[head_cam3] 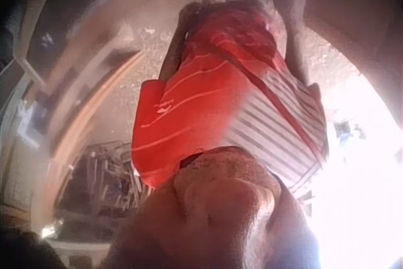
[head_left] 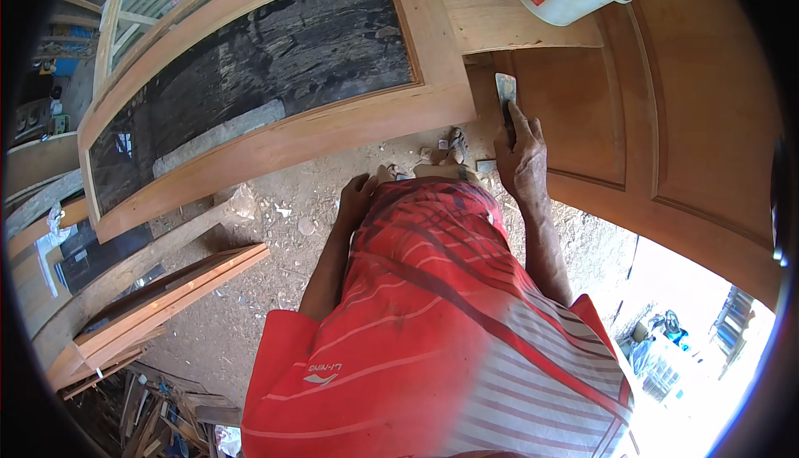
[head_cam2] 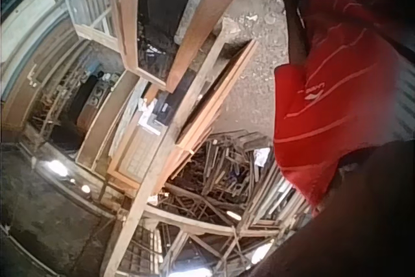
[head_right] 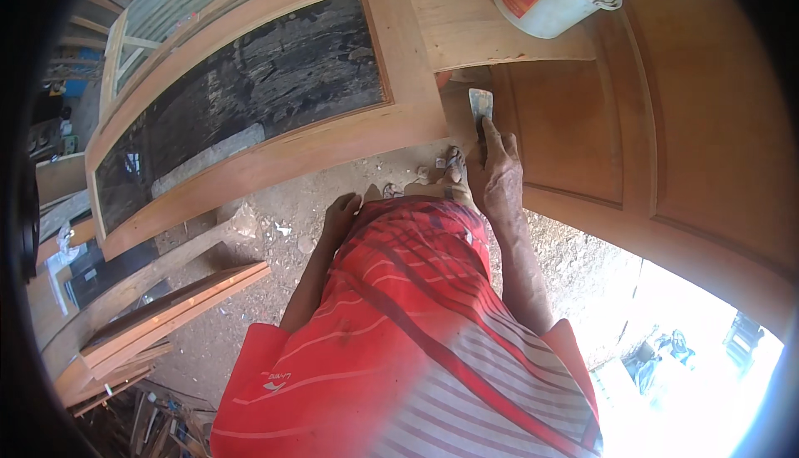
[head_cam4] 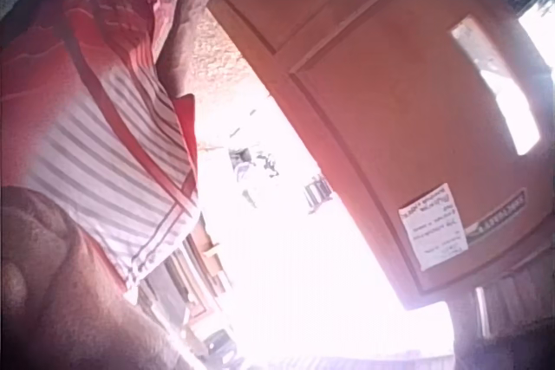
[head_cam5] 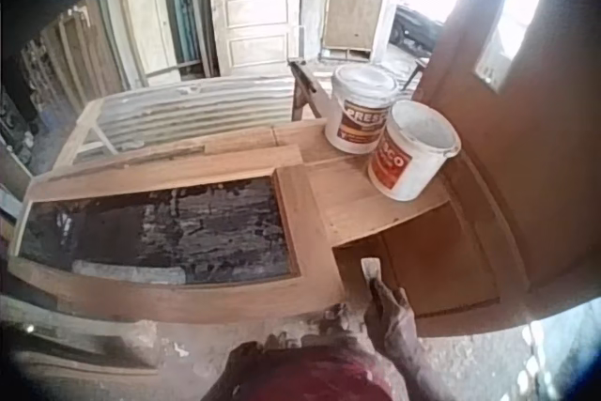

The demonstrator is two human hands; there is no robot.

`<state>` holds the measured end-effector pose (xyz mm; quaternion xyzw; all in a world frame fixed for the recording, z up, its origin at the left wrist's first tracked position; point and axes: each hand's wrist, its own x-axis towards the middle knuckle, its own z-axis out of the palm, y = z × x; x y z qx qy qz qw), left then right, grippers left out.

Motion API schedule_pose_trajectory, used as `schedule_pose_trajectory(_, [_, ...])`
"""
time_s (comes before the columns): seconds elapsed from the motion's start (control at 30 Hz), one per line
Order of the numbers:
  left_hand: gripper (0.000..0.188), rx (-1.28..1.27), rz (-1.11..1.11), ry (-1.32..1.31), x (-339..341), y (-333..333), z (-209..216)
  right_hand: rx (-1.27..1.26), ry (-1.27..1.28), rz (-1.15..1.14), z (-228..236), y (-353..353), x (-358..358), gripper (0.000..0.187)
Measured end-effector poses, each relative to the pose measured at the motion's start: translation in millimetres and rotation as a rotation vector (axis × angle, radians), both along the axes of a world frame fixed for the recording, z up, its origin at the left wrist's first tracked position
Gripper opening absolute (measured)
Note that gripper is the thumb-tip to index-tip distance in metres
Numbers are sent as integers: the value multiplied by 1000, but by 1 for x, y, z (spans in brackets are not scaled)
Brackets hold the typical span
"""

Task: The person picks up a wooden window frame containing a glass pane, moves it to a workbench, and applies putty to the joints between the wood and glass using a putty knife and their fingers.

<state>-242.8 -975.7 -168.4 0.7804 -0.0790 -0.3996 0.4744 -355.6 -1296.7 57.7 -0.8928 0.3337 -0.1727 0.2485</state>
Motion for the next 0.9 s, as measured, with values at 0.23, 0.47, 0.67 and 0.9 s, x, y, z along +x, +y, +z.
schedule_pose_trajectory(0.23, [42, 430, -484, -21, -33, 110, -77, 153, 65, 10, -24, -3, -15, 43])
schedule_pose_trajectory(0.47, [42, 481, -559, -114, -68, 188, -93, 352, 84, 24, -70, 14, -30, 42])
schedule_pose_trajectory(0.67, [44, 640, -483, -88, -85, 194, -69, 456, 56, 106, -92, 12, -37, 44])
schedule_pose_trajectory(0.9, [46, 619, -351, 62, -112, 171, -50, 532, 193, 95, -110, -7, -59, 50])
